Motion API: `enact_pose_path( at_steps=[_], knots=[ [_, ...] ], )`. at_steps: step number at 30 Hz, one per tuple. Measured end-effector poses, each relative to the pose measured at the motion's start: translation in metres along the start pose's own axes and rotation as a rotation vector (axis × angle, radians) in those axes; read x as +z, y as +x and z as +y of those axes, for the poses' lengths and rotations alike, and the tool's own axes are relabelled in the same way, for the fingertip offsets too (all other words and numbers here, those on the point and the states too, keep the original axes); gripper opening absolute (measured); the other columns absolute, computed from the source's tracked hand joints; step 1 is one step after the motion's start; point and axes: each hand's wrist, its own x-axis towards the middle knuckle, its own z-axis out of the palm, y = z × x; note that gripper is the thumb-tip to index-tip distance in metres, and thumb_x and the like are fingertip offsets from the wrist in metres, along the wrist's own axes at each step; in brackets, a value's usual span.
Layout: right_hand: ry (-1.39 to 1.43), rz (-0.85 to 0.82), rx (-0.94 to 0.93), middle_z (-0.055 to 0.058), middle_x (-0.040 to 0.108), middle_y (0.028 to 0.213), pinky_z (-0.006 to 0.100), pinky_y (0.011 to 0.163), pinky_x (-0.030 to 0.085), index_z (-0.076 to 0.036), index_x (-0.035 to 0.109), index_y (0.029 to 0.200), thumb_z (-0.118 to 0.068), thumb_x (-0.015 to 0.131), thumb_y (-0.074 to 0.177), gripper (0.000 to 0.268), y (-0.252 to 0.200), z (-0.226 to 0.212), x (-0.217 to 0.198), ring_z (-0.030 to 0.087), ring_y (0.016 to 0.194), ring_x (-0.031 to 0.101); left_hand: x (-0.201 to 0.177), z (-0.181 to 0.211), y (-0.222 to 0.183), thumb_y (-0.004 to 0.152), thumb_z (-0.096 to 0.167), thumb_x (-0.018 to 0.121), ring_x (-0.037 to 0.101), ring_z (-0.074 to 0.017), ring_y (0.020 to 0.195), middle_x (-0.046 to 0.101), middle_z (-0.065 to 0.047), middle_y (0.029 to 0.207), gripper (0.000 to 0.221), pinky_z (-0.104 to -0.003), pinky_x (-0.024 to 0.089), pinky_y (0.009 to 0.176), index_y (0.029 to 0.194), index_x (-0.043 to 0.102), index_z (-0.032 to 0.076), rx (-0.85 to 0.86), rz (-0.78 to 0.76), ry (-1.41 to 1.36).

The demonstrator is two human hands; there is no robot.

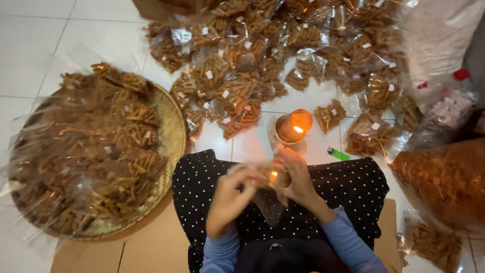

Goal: The person lights a candle in a metal container using a lighter. They then pick up small plastic bags filled with snack sticks, hold the open edges over the candle flame to heat-seal them, and place the sealed bags on the floor.

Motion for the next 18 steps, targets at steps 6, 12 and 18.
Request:
enact_pose_path(
  at_steps=[6,12,18],
  knots=[
    [0.438,-0.141,0.406,0.009,0.07,0.109,0.035,0.087,0.056,-0.001,0.06,0.128,-0.012,0.084,0.07,0.064,-0.03,0.038,-0.002,0.02,0.097,0.069,0.034,-0.039,0.025,0.095,0.009,0.074,0.06,-0.0162,0.077,0.063,-0.012,0.083,0.035,-0.03,0.052,0.076,0.129,0.067,0.006,-0.092,-0.271,-0.118],
    [0.512,-0.102,0.516,0.006,0.075,0.095,0.033,0.077,0.054,0.0,0.07,0.116,-0.003,0.078,0.084,0.034,-0.044,0.064,0.002,0.017,0.084,0.067,0.046,-0.063,0.058,0.069,0.015,0.088,0.041,-0.0258,0.139,0.036,-0.012,0.155,0.107,-0.042,0.053,0.101,0.156,0.026,0.01,-0.099,-0.422,-0.3],
    [0.601,-0.053,0.444,0.005,0.076,0.106,0.032,0.086,0.059,-0.001,0.067,0.115,-0.004,0.079,0.081,0.036,-0.054,0.078,0.001,0.014,0.095,0.073,0.07,-0.07,0.069,0.07,0.009,0.094,0.041,-0.0266,0.144,0.039,-0.018,0.156,0.119,-0.042,0.036,0.117,0.161,0.016,0.009,0.124,-0.416,-0.065]
  ],
)
